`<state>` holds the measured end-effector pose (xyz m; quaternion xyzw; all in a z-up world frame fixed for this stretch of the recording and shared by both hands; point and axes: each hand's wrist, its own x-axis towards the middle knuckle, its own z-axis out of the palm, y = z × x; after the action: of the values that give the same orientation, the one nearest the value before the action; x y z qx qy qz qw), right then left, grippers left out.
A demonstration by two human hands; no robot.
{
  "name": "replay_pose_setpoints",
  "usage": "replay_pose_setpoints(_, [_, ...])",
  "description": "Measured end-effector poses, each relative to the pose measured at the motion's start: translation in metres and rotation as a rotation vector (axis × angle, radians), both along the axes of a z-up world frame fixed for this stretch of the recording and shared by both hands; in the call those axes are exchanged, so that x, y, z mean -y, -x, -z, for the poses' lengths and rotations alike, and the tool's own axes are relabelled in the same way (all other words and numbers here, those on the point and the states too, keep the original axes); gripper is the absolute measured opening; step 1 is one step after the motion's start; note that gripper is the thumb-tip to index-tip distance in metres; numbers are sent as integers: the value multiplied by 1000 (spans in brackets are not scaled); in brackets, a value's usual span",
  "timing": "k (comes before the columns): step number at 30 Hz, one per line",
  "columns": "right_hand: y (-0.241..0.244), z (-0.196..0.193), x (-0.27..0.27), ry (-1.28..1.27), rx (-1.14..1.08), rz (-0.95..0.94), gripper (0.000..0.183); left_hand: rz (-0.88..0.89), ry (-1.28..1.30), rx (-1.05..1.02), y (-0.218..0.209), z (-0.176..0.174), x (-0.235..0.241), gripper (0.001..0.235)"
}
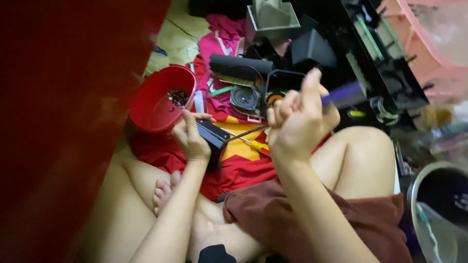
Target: The person sits cross-legged on the floor and disassembles a black electronic device, using a screwdriver to remove screws and pry open its casing, and at times a knife and pliers to work on the parts, placing removed screws in a red bowl.
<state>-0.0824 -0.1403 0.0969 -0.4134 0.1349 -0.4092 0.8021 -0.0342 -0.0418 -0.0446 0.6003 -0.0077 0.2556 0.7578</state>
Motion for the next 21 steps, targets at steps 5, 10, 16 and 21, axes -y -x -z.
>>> replay_pose_setpoints(5, [-26,-6,-4,67,-40,-126,33,168,-237,37,19,-8,-28,27])
replay_pose_setpoints(10, [-23,-2,3,67,-47,-183,27,82,-624,-103,41,-23,-28,93])
replay_pose_setpoints(16, [-19,-1,2,28,-21,-121,27,13,-780,-194,39,-26,-31,74])
replay_pose_setpoints(21, [-19,38,36,-116,-44,44,43,20,-561,-381,42,-18,-28,80])
